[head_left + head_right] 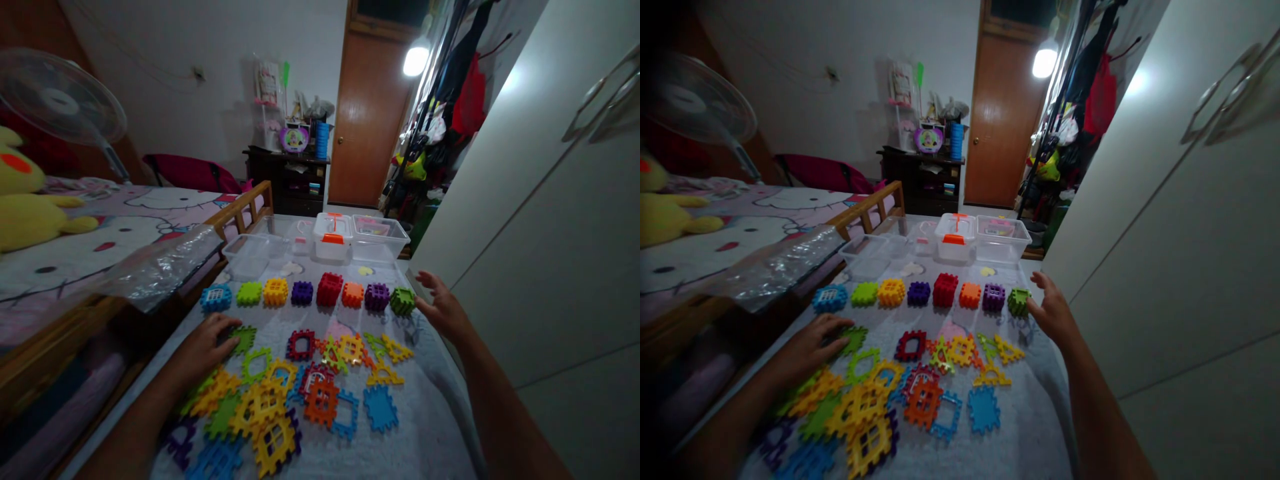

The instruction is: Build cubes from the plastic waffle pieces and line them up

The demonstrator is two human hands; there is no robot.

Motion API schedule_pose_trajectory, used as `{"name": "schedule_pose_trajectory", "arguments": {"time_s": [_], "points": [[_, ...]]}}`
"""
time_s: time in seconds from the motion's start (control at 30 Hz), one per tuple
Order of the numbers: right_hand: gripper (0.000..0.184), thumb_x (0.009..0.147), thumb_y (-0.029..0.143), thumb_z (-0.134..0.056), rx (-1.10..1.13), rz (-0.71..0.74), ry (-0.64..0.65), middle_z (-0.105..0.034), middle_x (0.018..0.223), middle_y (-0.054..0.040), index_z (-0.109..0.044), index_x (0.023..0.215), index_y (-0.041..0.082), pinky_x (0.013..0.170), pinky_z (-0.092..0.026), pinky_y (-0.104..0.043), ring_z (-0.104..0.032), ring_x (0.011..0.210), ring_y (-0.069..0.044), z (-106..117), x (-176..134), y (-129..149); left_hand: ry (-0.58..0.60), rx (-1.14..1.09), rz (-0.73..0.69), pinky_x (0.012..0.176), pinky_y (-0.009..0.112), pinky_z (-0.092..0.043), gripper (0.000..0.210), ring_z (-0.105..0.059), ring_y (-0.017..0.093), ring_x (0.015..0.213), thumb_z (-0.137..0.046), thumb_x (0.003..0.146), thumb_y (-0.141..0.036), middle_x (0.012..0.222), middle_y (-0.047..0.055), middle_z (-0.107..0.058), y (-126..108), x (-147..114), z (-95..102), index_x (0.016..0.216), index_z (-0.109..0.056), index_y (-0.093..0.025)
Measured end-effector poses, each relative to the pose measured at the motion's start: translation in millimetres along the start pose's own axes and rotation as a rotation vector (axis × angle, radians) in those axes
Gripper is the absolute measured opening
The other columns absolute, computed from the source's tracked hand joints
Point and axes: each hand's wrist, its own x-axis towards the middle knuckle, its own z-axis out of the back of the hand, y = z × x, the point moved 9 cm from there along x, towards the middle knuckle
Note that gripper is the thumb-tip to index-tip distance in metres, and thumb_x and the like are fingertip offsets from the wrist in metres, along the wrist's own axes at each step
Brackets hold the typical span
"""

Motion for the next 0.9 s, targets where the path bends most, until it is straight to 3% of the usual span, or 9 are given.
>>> {"name": "schedule_pose_trajectory", "arguments": {"time_s": [0.13, 0.23, 0.33, 0.53, 0.9], "points": [[0.048, 0.084, 0.035, -0.053, 0.092, 0.051, 0.199, -0.068, 0.111, -0.0116, -0.050, 0.129, 0.022, 0.085, -0.054, -0.043, -0.066, 0.099, -0.026, -19.9, -28.6, 59.6, 0.013, 0.002, 0.016, 0.086, 0.037, -0.049, 0.036, -0.061, 0.025, 0.094, -0.054, 0.076, -0.043, 0.095, 0.006, -0.062, -9.1, -2.5, 3.6, 0.098, -0.068, -0.019], [0.038, 0.086, 0.034, -0.052, 0.078, 0.153, 0.351, -0.068, 0.112, -0.0097, -0.057, 0.122, 0.023, 0.087, -0.053, -0.042, -0.065, 0.099, -0.025, -54.0, -56.6, 101.3, 0.011, -0.017, 0.008, 0.086, 0.037, -0.049, 0.028, -0.061, 0.025, 0.094, -0.056, 0.074, -0.037, 0.095, 0.006, -0.062, -16.7, -4.1, 6.9, 0.093, -0.066, -0.019], [0.031, 0.089, 0.028, -0.047, 0.060, 0.267, 0.394, -0.066, 0.115, -0.0111, -0.061, 0.117, 0.020, 0.092, -0.051, -0.043, -0.062, 0.106, -0.025, -90.3, -77.5, 125.3, 0.016, -0.035, 0.006, 0.085, 0.037, -0.049, 0.022, -0.061, 0.024, 0.092, -0.057, 0.074, -0.031, 0.094, 0.006, -0.062, -19.0, -5.6, 6.7, 0.090, -0.064, -0.018], [0.025, 0.089, 0.019, -0.047, -0.043, 0.381, 0.364, -0.067, 0.110, -0.0114, -0.065, 0.107, 0.019, 0.089, -0.050, -0.043, -0.060, 0.101, -0.026, -132.5, -90.6, 129.3, 0.014, -0.075, -0.002, 0.087, 0.035, -0.049, 0.028, -0.062, 0.022, 0.095, -0.056, 0.074, -0.021, 0.101, 0.007, -0.064, -17.6, -6.1, 3.3, 0.101, -0.063, -0.018], [0.024, 0.090, 0.023, -0.046, -0.009, 0.383, 0.334, -0.068, 0.106, -0.0100, -0.068, 0.100, 0.021, 0.086, -0.049, -0.041, -0.061, 0.097, -0.025, -136.2, -88.1, 122.2, 0.058, 0.063, -0.043, 0.083, 0.032, -0.047, 0.023, -0.062, 0.021, 0.088, -0.052, 0.078, -0.010, 0.091, 0.007, -0.066, -29.2, 3.9, 1.2, 0.091, -0.070, -0.017]]}}
